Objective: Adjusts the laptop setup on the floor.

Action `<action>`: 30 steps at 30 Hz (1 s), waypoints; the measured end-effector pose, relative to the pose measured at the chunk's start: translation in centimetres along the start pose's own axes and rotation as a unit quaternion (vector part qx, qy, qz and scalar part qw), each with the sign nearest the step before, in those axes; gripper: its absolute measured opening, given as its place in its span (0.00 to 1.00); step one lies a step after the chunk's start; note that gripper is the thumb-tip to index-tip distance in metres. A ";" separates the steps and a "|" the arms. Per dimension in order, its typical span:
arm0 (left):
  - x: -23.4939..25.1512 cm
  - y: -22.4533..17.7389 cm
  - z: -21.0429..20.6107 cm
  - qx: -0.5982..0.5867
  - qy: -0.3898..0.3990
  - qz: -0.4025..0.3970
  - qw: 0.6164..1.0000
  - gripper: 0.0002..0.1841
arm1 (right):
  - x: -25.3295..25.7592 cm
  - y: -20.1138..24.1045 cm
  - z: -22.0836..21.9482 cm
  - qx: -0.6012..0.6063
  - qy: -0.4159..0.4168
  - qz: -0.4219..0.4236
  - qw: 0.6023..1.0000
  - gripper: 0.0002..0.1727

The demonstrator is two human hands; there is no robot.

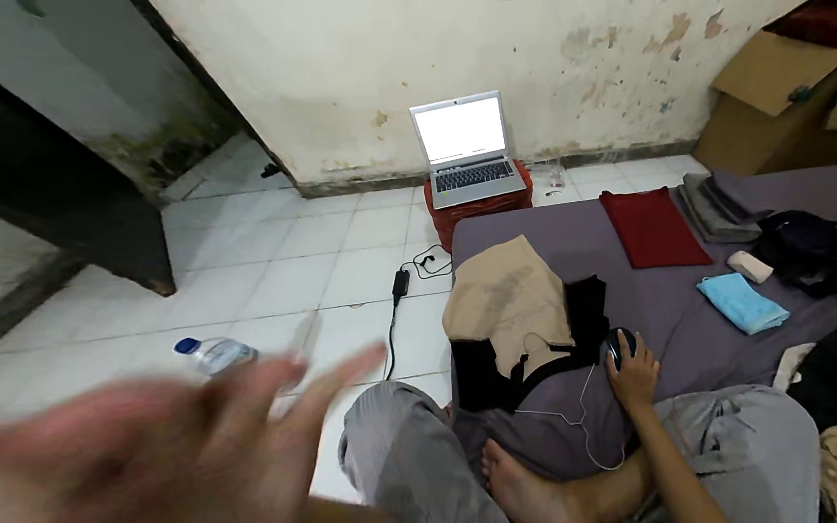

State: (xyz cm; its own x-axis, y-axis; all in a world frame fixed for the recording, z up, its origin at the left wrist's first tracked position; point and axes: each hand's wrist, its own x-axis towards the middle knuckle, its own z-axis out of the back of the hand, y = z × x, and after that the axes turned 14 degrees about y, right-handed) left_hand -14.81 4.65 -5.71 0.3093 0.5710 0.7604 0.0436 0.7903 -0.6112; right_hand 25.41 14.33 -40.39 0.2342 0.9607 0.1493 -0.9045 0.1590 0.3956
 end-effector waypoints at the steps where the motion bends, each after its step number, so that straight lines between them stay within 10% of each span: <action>1: 1.8 2.4 0.3 -0.019 -0.023 0.005 1.000 0.24 | 0.0 0.0 0.1 0.009 0.009 -0.004 1.000 0.32; 4: 2.3 8.0 2.2 0.161 0.045 0.250 0.954 0.27 | -0.1 0.1 0.6 0.018 0.044 -0.006 0.999 0.34; 9: -3.6 13.3 5.2 0.257 0.190 0.639 0.700 0.34 | 0.1 0.6 2.6 0.019 0.097 -0.023 0.995 0.35; 16: -5.6 9.1 8.0 0.247 0.148 0.614 0.735 0.30 | 3.9 5.7 6.8 0.028 0.086 -0.032 0.995 0.37; 25: -9.9 8.2 9.5 0.206 0.179 0.665 0.695 0.31 | 12.3 16.2 14.6 0.045 0.040 0.104 0.993 0.32; 30: -12.0 8.4 10.3 0.200 0.196 0.701 0.656 0.31 | 17.5 20.5 20.7 0.008 0.157 0.094 0.983 0.35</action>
State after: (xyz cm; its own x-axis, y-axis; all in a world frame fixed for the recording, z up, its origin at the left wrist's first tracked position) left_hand -27.91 6.73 -17.70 0.0026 0.7597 -0.6502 -0.7725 -0.4114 -0.4837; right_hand 18.31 29.65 -10.87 -0.0605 0.9960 -0.0656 -0.9150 -0.0291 0.4025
